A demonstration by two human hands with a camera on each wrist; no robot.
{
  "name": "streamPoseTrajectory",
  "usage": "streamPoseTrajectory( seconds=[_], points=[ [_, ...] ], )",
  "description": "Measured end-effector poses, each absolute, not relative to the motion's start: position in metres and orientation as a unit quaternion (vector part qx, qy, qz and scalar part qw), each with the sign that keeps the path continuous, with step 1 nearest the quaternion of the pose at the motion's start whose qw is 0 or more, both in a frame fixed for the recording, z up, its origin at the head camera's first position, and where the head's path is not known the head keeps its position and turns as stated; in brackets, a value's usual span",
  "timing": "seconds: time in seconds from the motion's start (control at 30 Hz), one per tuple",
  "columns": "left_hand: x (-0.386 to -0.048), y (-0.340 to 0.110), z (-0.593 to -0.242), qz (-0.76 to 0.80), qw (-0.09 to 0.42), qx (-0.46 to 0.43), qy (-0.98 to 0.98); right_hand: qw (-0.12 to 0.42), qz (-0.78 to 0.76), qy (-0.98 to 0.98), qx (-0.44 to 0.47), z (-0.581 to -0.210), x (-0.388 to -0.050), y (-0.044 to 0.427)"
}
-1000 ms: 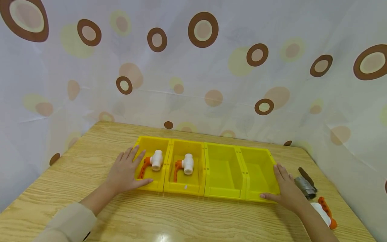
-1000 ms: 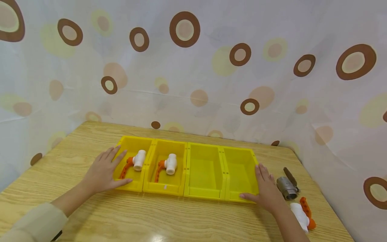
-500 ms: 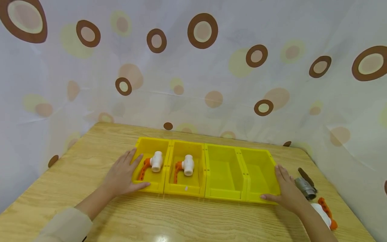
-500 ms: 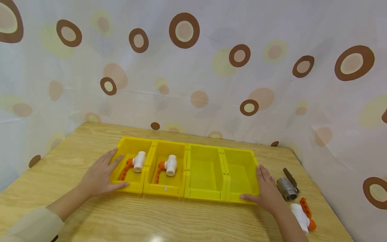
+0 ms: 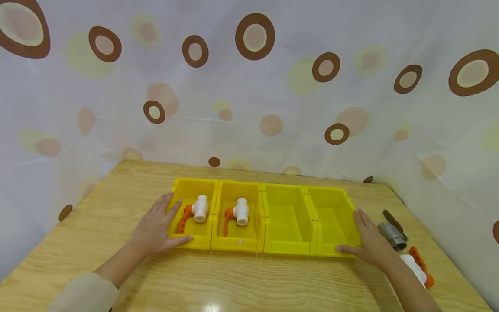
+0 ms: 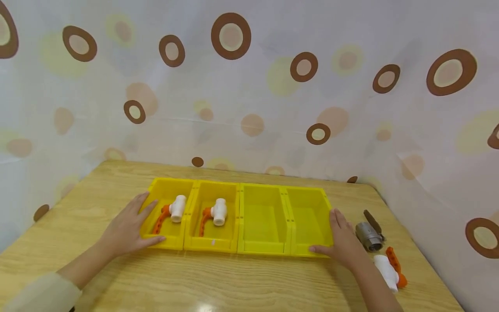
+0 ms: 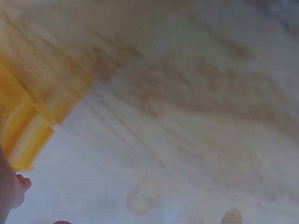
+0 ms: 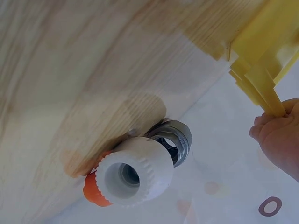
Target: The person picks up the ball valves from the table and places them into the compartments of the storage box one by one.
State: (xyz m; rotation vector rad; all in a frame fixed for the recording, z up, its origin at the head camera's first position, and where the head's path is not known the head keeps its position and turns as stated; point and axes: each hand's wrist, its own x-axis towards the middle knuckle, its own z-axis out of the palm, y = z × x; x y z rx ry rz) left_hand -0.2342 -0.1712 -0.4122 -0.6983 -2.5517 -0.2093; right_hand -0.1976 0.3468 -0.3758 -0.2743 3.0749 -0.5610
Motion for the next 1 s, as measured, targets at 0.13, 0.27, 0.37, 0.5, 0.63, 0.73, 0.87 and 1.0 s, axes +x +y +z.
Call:
streamPoseTrajectory(
  seconds=[0.13,0.27,0.37,0.5,0.63,0.73,0.87,1.0],
  points=[
    [-0.236,-0.170,-0.411,-0.076,0.253,-0.264,-0.928,0.003,-0.194,0.977,-0.086,-0.376,-0.196,0.348],
    [-0.237,-0.170,-0.411,-0.076,0.246,-0.263,-0.930,0.002,-0.199,0.976,-0.086,-0.376,-0.194,0.347],
    [-0.237,-0.171,-0.411,-0.075,0.244,-0.262,-0.931,-0.001,-0.199,0.976,-0.088,-0.376,-0.195,0.346],
    [-0.238,-0.171,-0.412,-0.072,0.244,-0.260,-0.931,-0.003,-0.196,0.976,-0.091,-0.376,-0.196,0.347],
    [-0.238,-0.171,-0.412,-0.079,0.235,-0.259,-0.933,-0.018,-0.199,0.976,-0.089,-0.376,-0.198,0.351],
    [-0.238,-0.171,-0.412,-0.087,0.227,-0.257,-0.935,-0.042,-0.217,0.973,-0.070,-0.374,-0.198,0.357],
    [-0.236,-0.170,-0.411,-0.090,0.217,-0.251,-0.939,-0.146,-0.214,0.965,-0.048,-0.373,-0.198,0.367],
    [-0.235,-0.170,-0.410,-0.090,0.210,-0.246,-0.942,-0.234,-0.194,0.952,-0.039,-0.375,-0.199,0.379]
  ],
)
